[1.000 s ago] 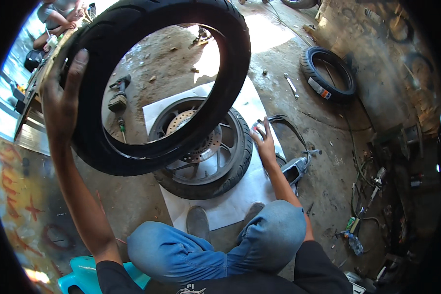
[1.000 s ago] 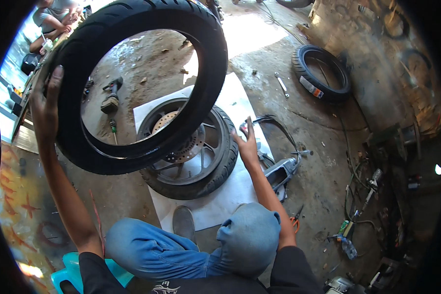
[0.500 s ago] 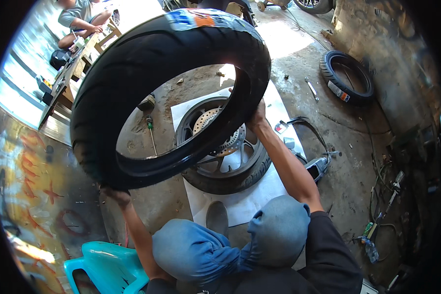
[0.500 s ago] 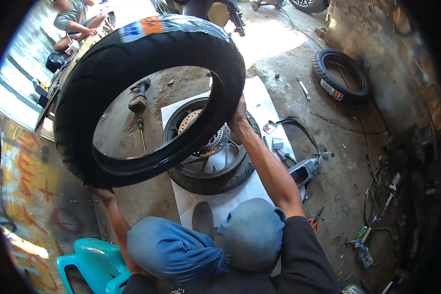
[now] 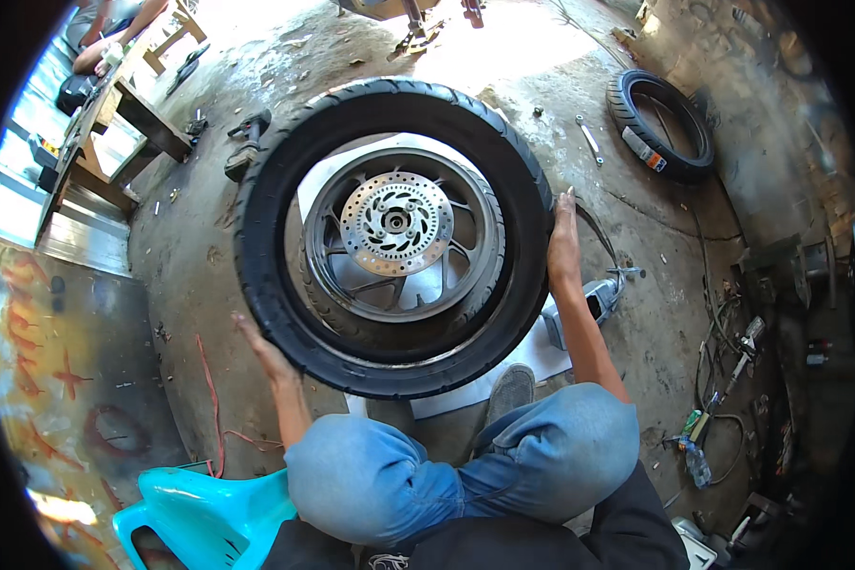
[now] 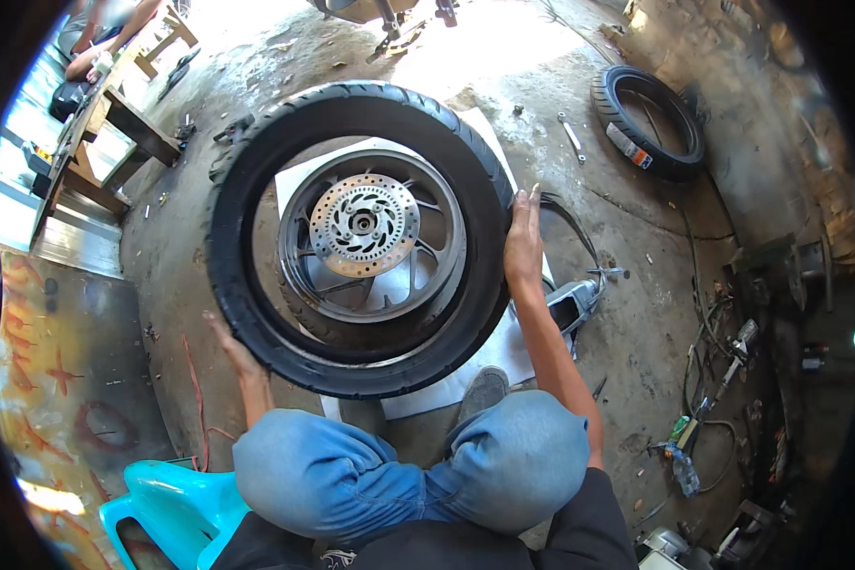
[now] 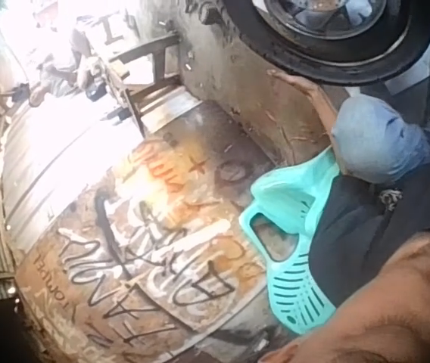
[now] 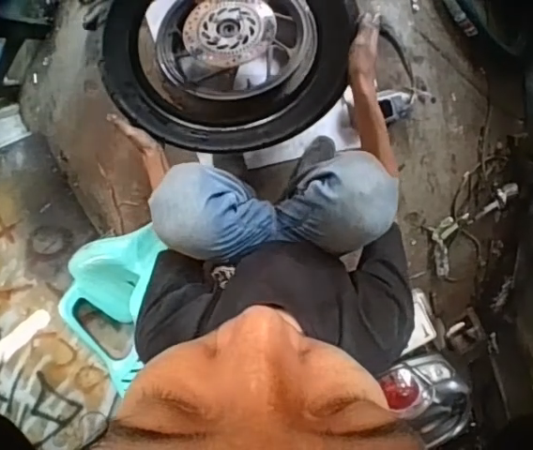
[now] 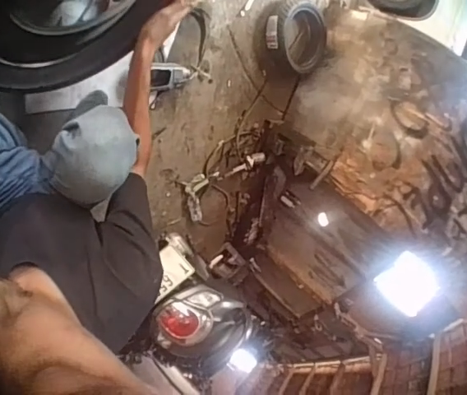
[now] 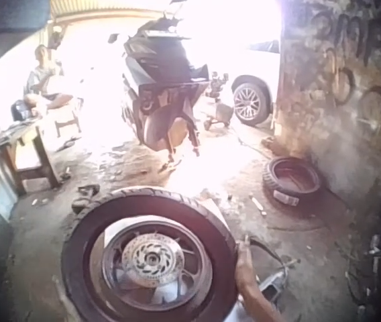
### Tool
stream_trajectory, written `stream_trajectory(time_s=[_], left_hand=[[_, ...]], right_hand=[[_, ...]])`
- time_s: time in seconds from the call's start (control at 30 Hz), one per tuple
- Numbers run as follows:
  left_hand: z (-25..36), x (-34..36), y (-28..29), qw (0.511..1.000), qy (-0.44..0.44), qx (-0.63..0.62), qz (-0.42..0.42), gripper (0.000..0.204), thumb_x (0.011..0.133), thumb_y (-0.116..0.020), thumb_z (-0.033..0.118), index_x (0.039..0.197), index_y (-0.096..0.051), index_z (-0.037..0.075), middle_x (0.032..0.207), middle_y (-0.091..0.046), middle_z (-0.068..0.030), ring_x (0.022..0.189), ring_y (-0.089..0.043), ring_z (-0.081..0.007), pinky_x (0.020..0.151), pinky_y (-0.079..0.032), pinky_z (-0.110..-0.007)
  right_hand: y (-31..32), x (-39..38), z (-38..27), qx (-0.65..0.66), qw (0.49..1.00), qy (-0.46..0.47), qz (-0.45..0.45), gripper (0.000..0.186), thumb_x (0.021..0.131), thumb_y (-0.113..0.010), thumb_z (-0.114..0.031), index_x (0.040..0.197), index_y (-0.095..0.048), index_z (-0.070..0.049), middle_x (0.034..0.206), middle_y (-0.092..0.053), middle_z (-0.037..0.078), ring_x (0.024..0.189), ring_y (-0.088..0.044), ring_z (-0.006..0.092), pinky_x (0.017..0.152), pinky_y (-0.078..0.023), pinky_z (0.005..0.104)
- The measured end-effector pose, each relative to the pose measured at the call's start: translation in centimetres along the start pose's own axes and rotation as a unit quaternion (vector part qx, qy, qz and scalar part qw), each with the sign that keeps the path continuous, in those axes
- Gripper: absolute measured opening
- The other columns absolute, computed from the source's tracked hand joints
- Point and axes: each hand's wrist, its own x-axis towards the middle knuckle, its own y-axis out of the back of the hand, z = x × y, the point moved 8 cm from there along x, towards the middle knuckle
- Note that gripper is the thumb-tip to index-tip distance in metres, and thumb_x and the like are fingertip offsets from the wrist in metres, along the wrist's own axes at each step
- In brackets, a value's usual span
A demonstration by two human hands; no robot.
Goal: Mounting a new tire onto a motorcycle wheel rim using hand tools.
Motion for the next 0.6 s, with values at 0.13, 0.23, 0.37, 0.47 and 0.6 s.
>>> stream_trajectory(time_s=[0.13, 0.23, 0.37, 0.47, 0.6], left_hand=[[-5.1, 1.0, -2.9, 0.999, 0.035, -0.014, -0.033, 0.091, 0.106, -0.024, 0.07, 0.164, -0.021, -0.001, 0.167, -0.032, -0.0148, 0.155, -0.03, -0.0307, 0.129, -0.021, -0.042], [-5.8, 2.1, -1.5, 0.993, -0.031, 0.082, 0.075, 0.089, 0.108, -0.021, 0.068, 0.163, -0.022, -0.002, 0.168, -0.03, -0.0162, 0.156, -0.025, -0.0302, 0.13, -0.015, -0.041], [-1.3, 1.1, -3.9, 0.937, -0.253, 0.242, -0.017, 0.075, 0.113, -0.023, 0.054, 0.157, -0.035, -0.004, 0.16, -0.039, -0.0191, 0.152, -0.032, -0.0315, 0.127, -0.017, -0.043], [2.2, -1.6, -7.3, 0.822, -0.387, 0.418, 0.01, 0.064, 0.111, -0.035, 0.051, 0.146, -0.053, -0.001, 0.153, -0.046, -0.0218, 0.147, -0.039, -0.0322, 0.124, -0.025, -0.044], [4.5, -4.1, -12.1, 0.748, -0.421, 0.46, -0.227, 0.04, 0.101, -0.059, 0.039, 0.116, -0.073, 0.004, 0.124, -0.065, -0.0194, 0.117, -0.064, -0.0313, 0.103, -0.049, -0.042]], right_hand=[[2.2, 3.4, 4.2, -0.224, 0.971, -0.02, 0.076, 0.083, 0.109, -0.031, -0.058, 0.164, -0.019, 0.003, 0.161, -0.035, 0.032, 0.151, -0.035, 0.0437, 0.123, -0.027, 0.043], [1.4, 7.2, 8.3, -0.252, 0.964, 0.017, 0.088, 0.082, 0.109, -0.03, -0.058, 0.163, -0.021, 0.003, 0.158, -0.039, 0.034, 0.148, -0.038, 0.0463, 0.121, -0.029, 0.0448], [1.0, 8.2, 7.7, -0.222, 0.965, 0.112, 0.087, 0.072, 0.112, -0.029, -0.048, 0.162, -0.023, 0.004, 0.162, -0.031, 0.035, 0.147, -0.04, 0.0466, 0.122, -0.028, 0.0456], [0.6, 4.5, 5.0, -0.238, 0.961, 0.115, 0.083, 0.065, 0.112, -0.036, -0.037, 0.162, -0.025, 0.003, 0.162, -0.031, 0.033, 0.15, -0.036, 0.0429, 0.122, -0.03, 0.0453], [-3.6, -3.6, -1.1, -0.252, 0.911, 0.318, -0.066, 0.077, 0.099, -0.066, -0.035, 0.159, -0.035, 0.0, 0.154, -0.042, 0.028, 0.144, -0.041, 0.0418, 0.119, -0.036, 0.0495]])
